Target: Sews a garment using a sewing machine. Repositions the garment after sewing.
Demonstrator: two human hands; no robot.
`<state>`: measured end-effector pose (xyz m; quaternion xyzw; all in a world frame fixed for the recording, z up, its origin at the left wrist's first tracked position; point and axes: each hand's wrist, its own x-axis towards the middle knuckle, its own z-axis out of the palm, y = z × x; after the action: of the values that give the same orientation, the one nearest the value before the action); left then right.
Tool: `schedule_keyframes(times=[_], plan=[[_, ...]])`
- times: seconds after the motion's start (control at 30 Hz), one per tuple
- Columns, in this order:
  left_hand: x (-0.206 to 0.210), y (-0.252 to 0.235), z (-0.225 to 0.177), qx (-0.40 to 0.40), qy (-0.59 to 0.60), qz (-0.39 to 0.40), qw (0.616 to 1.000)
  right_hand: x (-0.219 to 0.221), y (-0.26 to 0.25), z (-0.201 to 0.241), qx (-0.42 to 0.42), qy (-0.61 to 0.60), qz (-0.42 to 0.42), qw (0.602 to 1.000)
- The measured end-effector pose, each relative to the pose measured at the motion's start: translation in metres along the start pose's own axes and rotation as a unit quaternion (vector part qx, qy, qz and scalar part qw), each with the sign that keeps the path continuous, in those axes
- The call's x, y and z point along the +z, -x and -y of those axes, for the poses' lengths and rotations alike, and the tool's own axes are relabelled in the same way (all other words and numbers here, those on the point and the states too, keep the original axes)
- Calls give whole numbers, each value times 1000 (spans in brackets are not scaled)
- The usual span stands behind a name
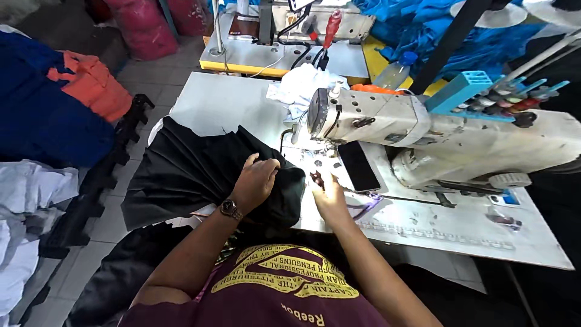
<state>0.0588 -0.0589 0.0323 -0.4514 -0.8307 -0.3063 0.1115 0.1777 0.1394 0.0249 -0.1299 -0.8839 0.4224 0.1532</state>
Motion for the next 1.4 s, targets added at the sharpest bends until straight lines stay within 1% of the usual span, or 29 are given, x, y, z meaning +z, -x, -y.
schedule_keyframes(times=[0.07,0.17,0.23,0.33,0.37,0.43,0.63,0.77,0.9,0.97,1.03,1.1,1.2,1.27,1.4], plan=[[-4,-6,-3,-25,41,-7,999,16,-11,4,-32,56,-27,998],[-17,-22,-2,-92,145,35,985,19,-23,1,-40,98,-33,994],[-14,-38,13,-144,231,75,959,12,-28,-10,-40,114,-47,992],[6,-54,38,-212,361,133,898,3,-32,-16,13,137,-43,990],[13,-57,42,-219,394,137,882,2,-33,-17,28,143,-45,988],[21,-63,42,-214,425,133,869,1,-35,-19,39,143,-48,988],[23,-61,40,-198,446,116,865,3,-38,-18,36,152,-52,986],[27,-56,41,-178,440,91,875,7,-28,-17,13,125,-89,988],[29,-55,42,-168,462,82,867,6,-9,1,-20,133,-124,983],[29,-55,40,-159,474,80,862,5,-2,14,-33,100,-104,989],[28,-55,38,-154,487,81,856,8,-4,23,-31,37,-68,997],[25,-54,35,-173,484,89,853,14,-11,26,-17,-4,-32,999],[20,-50,30,-203,484,94,846,24,-19,23,-17,16,-28,999],[22,-52,34,-200,493,95,842,28,-20,22,-15,24,-24,999],[21,-51,33,-183,460,94,864,32,-17,19,-15,31,-39,999]])
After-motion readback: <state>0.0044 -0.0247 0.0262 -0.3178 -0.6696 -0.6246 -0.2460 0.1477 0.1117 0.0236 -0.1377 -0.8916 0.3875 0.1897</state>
